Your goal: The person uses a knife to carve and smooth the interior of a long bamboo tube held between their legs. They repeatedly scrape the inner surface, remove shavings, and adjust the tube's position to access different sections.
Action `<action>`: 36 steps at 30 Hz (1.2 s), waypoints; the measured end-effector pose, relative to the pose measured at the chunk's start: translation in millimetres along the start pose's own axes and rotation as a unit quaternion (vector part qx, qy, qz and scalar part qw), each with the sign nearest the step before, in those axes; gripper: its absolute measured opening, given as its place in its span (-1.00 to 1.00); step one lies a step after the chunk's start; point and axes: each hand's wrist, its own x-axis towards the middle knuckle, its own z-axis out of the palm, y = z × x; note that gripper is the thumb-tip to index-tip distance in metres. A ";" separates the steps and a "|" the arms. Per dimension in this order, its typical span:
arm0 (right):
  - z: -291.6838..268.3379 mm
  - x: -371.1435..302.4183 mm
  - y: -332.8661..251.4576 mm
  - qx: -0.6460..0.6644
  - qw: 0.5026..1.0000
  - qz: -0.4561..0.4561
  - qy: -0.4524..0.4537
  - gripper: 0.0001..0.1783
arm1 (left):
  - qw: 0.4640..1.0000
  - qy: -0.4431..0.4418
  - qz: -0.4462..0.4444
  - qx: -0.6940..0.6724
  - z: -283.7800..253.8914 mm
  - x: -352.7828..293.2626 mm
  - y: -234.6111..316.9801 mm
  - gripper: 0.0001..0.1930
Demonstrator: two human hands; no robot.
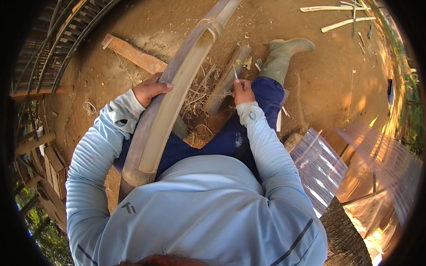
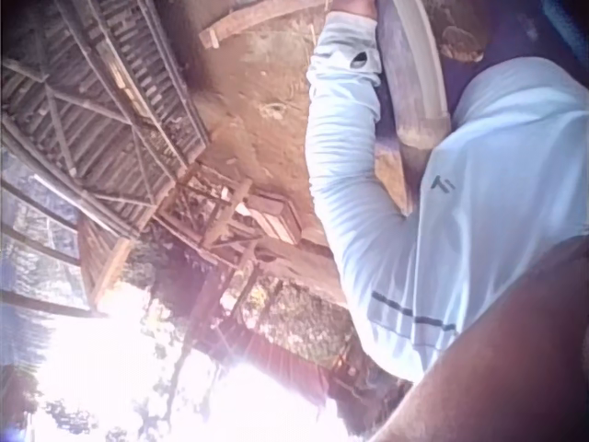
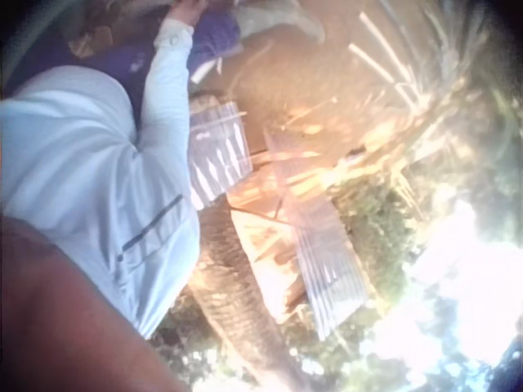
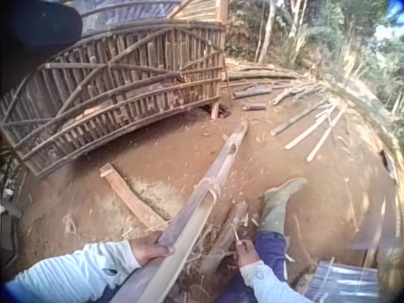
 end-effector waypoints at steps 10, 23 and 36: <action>8.3 -104.6 -67.8 -0.032 0.964 -0.169 -0.202 -0.60 | 0.998 0.019 0.018 0.064 1.9 1.8 1.4 0.17; 0.8 -126.2 -124.5 -0.286 0.911 -0.231 -0.189 -0.49 | 1.000 -0.007 -0.017 0.002 11.5 5.3 6.1 0.05; 8.9 -117.5 -128.7 -0.355 0.889 -0.205 -0.204 -0.45 | 0.998 0.010 0.015 0.057 6.4 14.5 -10.6 0.10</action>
